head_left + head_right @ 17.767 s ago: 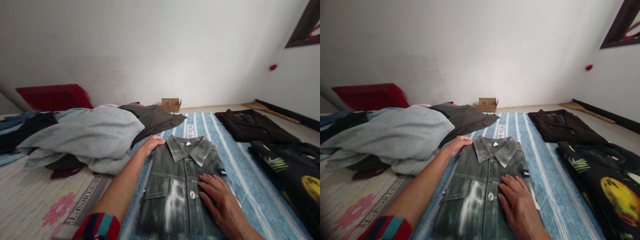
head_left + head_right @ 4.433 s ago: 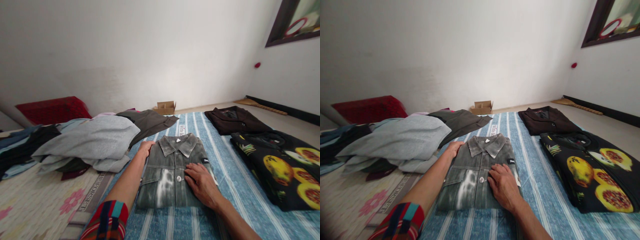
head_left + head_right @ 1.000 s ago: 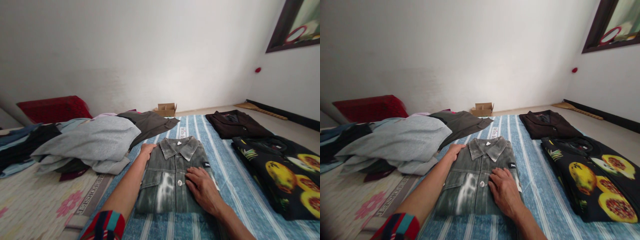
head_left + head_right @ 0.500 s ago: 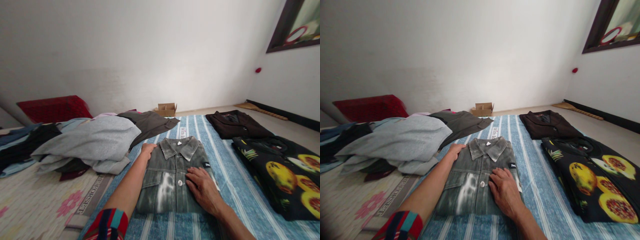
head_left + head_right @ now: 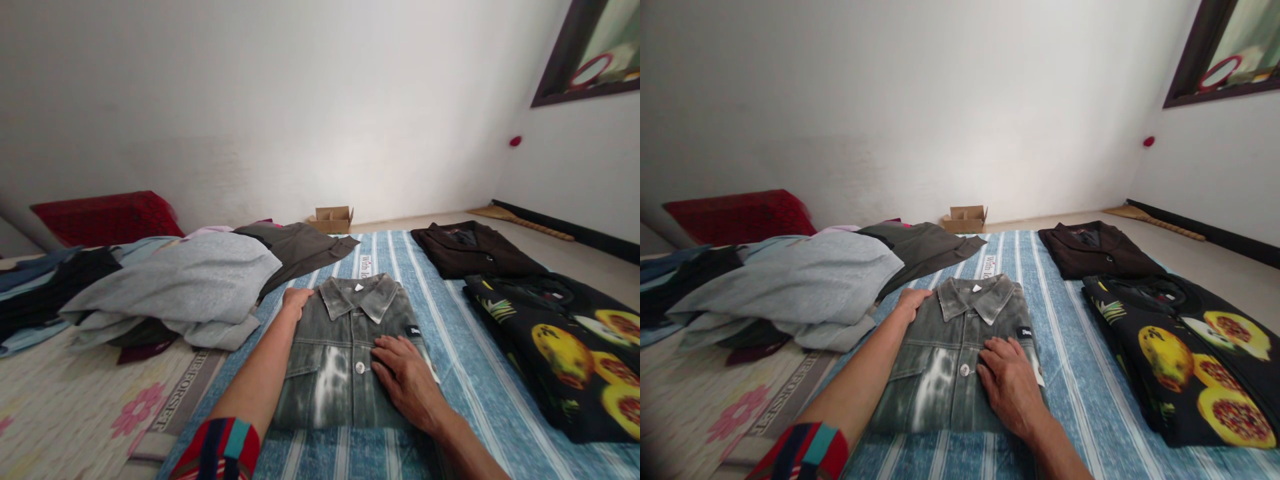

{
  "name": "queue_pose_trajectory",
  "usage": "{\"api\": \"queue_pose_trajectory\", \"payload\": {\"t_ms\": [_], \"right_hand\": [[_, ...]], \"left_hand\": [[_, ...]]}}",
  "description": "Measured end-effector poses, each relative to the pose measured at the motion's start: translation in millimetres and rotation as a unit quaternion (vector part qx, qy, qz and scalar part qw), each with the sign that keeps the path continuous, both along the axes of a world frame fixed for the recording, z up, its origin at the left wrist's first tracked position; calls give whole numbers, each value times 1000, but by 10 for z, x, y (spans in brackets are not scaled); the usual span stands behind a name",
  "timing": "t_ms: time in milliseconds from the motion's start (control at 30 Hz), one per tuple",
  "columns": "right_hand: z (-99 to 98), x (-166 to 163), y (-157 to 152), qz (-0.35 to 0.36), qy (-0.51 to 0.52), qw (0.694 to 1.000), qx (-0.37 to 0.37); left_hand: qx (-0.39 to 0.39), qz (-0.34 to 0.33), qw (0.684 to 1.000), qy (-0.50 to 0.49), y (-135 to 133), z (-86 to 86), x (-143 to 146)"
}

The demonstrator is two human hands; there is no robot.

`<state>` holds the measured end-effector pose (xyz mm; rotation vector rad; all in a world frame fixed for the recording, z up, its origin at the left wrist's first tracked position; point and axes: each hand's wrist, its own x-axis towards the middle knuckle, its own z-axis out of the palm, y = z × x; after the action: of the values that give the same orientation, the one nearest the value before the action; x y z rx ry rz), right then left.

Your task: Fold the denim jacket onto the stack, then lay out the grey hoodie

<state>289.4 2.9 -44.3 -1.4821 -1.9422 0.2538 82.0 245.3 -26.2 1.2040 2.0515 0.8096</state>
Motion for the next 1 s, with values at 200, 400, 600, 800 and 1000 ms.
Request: {"api": "queue_pose_trajectory", "payload": {"t_ms": [200,400,600,800,1000], "right_hand": [[15,-6,-5,1,2,1000,5],[-5,-9,-12,-6,0,1000,14],[-1,0,-4,-2,-1,1000,0],[7,0,-7,-3,-6,1000,-10],[6,-4,-9,-3,-3,1000,-3]], "left_hand": [[11,8,999,30,-27,40,28],[8,7,999,39,-27,49,40],[3,3,999,37,-10,28,30],[4,-1,999,43,-38,54,35],[21,-10,998,61,-75,93,56]]}}
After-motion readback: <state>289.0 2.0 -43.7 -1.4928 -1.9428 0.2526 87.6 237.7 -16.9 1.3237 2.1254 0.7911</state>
